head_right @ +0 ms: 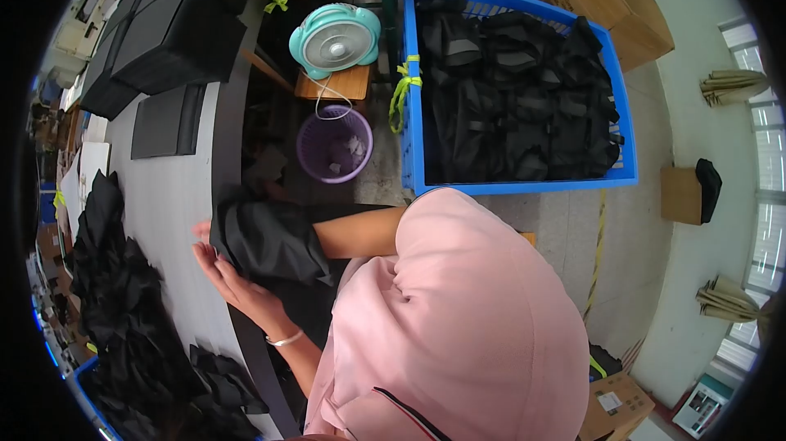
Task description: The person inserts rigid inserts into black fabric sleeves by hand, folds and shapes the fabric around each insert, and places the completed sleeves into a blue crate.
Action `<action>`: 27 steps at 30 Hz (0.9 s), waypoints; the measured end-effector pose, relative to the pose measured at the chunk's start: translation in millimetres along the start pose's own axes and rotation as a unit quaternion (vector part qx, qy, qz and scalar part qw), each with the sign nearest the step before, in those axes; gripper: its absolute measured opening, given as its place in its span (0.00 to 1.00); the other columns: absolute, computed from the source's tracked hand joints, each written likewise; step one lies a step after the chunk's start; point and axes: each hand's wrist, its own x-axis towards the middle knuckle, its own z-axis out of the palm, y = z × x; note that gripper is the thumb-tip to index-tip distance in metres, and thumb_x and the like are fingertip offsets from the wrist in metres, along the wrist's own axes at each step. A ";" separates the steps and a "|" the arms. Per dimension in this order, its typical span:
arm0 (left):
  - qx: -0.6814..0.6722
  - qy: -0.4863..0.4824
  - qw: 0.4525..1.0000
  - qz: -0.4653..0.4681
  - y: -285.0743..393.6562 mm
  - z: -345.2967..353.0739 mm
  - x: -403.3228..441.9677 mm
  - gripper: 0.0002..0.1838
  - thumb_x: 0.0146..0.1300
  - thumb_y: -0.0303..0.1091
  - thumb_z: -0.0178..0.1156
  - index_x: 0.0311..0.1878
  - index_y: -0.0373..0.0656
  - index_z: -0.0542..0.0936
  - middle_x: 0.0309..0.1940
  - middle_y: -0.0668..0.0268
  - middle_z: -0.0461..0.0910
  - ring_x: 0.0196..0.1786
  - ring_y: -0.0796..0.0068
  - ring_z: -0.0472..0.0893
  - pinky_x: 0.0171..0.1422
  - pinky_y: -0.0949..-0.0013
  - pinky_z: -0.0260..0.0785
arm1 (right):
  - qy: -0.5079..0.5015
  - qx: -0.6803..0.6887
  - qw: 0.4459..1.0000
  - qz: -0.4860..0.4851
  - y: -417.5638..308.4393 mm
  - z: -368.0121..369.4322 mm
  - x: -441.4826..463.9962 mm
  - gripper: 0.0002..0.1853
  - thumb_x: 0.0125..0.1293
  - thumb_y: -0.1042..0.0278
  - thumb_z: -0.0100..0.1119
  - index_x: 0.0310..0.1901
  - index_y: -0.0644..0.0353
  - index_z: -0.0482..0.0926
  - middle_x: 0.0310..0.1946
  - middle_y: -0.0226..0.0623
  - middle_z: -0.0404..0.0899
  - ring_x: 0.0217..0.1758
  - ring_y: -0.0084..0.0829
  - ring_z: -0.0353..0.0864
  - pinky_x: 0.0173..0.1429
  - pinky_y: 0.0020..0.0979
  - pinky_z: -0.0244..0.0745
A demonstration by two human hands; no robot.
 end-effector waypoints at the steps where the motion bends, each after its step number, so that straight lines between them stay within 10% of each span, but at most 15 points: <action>1: -0.036 -0.013 0.999 -0.032 -2.3 -5.2 6.6 0.22 0.75 0.36 0.50 0.67 0.32 0.72 0.66 0.56 0.71 0.69 0.68 0.70 0.73 0.62 0.59 | -0.006 -0.016 1.000 0.023 4.3 -2.1 0.3 0.28 0.75 0.58 0.54 0.70 0.64 0.65 0.63 0.45 0.71 0.55 0.30 0.76 0.58 0.29 0.77; 7: -0.063 -0.013 0.993 -0.102 -17.1 -31.9 8.9 0.19 0.76 0.34 0.55 0.63 0.33 0.76 0.46 0.71 0.82 0.42 0.86 0.77 0.48 0.80 0.69 | 0.022 -0.061 0.991 0.114 32.7 -13.4 25.4 0.28 0.75 0.58 0.52 0.70 0.64 0.64 0.63 0.46 0.71 0.54 0.30 0.76 0.57 0.28 0.77; 13: 0.057 0.101 0.991 -0.067 -18.3 -31.7 0.0 0.11 0.71 0.28 0.60 0.50 0.32 0.85 0.42 0.66 0.86 0.38 0.85 0.79 0.47 0.80 0.70 | 0.088 -0.041 0.982 0.162 59.2 -7.1 51.4 0.28 0.76 0.58 0.51 0.71 0.64 0.64 0.63 0.46 0.72 0.54 0.30 0.76 0.57 0.28 0.77; 27: -0.007 0.038 0.998 -0.054 -34.0 -70.9 -1.1 0.04 0.68 0.26 0.62 0.36 0.37 0.81 0.36 0.69 0.81 0.42 0.79 0.77 0.50 0.76 0.68 | 0.098 -0.191 0.970 0.117 70.2 26.3 44.1 0.27 0.81 0.58 0.41 0.72 0.69 0.58 0.67 0.51 0.67 0.64 0.35 0.74 0.60 0.31 0.76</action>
